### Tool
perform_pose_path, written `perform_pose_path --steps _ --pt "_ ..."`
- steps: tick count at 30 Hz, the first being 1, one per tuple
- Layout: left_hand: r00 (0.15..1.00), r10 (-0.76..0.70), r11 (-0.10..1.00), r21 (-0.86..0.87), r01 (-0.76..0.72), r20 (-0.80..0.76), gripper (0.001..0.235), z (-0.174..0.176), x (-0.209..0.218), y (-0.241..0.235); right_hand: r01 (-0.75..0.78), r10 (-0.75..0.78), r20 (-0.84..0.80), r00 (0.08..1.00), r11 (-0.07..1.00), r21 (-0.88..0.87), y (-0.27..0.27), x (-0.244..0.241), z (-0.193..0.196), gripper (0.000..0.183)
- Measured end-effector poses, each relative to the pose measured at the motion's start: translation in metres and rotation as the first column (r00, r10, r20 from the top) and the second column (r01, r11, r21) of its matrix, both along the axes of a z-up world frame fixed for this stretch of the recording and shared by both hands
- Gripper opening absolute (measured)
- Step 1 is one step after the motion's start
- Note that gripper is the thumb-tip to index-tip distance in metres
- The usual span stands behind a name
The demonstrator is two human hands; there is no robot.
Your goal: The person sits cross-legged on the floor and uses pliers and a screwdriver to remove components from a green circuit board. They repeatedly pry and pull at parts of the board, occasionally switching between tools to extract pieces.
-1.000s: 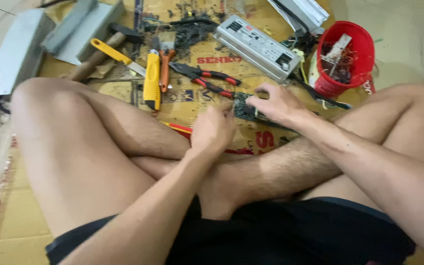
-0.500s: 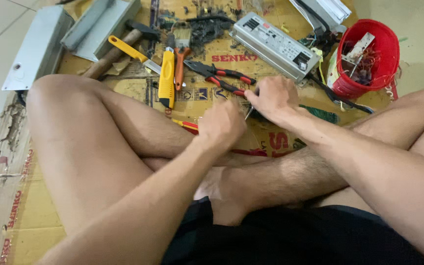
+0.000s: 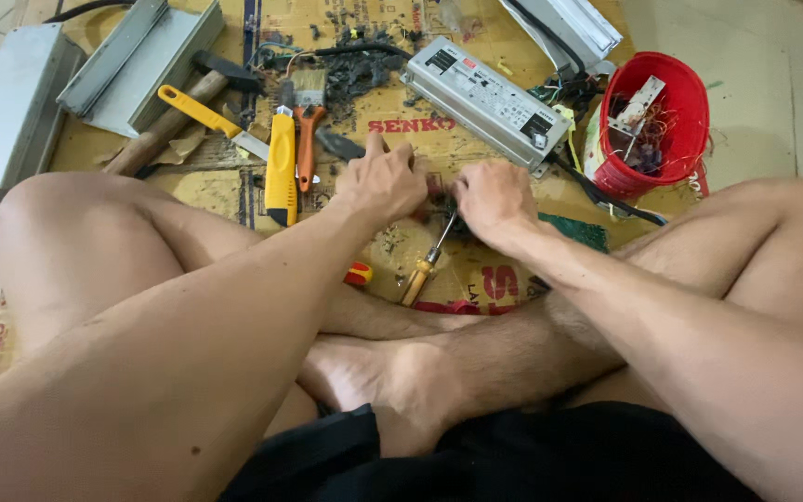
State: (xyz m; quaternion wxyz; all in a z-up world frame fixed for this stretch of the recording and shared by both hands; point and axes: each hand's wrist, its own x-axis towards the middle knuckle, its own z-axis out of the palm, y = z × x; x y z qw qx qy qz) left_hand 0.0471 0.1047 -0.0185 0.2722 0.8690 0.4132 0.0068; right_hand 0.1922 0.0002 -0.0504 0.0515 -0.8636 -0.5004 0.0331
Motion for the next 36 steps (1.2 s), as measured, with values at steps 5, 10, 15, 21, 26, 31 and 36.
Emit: perform_pose_path --steps 5,10,15,21,26,31,36 --pt "0.987 0.028 0.971 0.24 0.011 -0.155 0.029 -0.007 -0.022 -0.01 -0.266 0.245 -0.236 0.94 0.962 -0.063 -0.031 -0.007 0.061 0.035" --pt "0.973 0.078 0.923 0.384 0.012 -0.217 0.026 0.004 -0.048 -0.031 -0.225 0.199 -0.141 0.97 0.953 -0.203 -0.062 -0.022 0.09 0.04" --pt "0.987 -0.047 0.917 0.386 0.104 -0.157 0.04 0.015 -0.071 -0.027 -0.222 0.218 -0.045 0.975 0.964 -0.148 -0.053 0.004 0.035 0.03" --pt "0.959 0.095 0.782 0.616 0.095 -0.268 0.035 -0.004 -0.07 -0.006 -0.232 0.235 -0.082 0.969 0.972 0.039 -0.039 -0.015 0.042 0.028" --pt "0.985 0.019 0.793 0.602 0.088 -0.169 0.03 0.021 -0.083 -0.017 -0.203 0.204 0.017 0.979 0.978 -0.046 -0.021 0.0 0.028 0.025" --pt "0.983 0.01 0.791 0.603 0.105 -0.184 0.031 0.024 -0.076 -0.02 -0.302 0.304 -0.004 0.953 0.95 0.076 -0.03 -0.013 0.04 0.031" --pt "0.969 0.067 0.826 0.558 0.081 -0.24 0.037 0.044 -0.081 -0.022 -0.441 0.412 0.25 0.876 0.895 0.072 -0.054 -0.056 0.029 0.026"
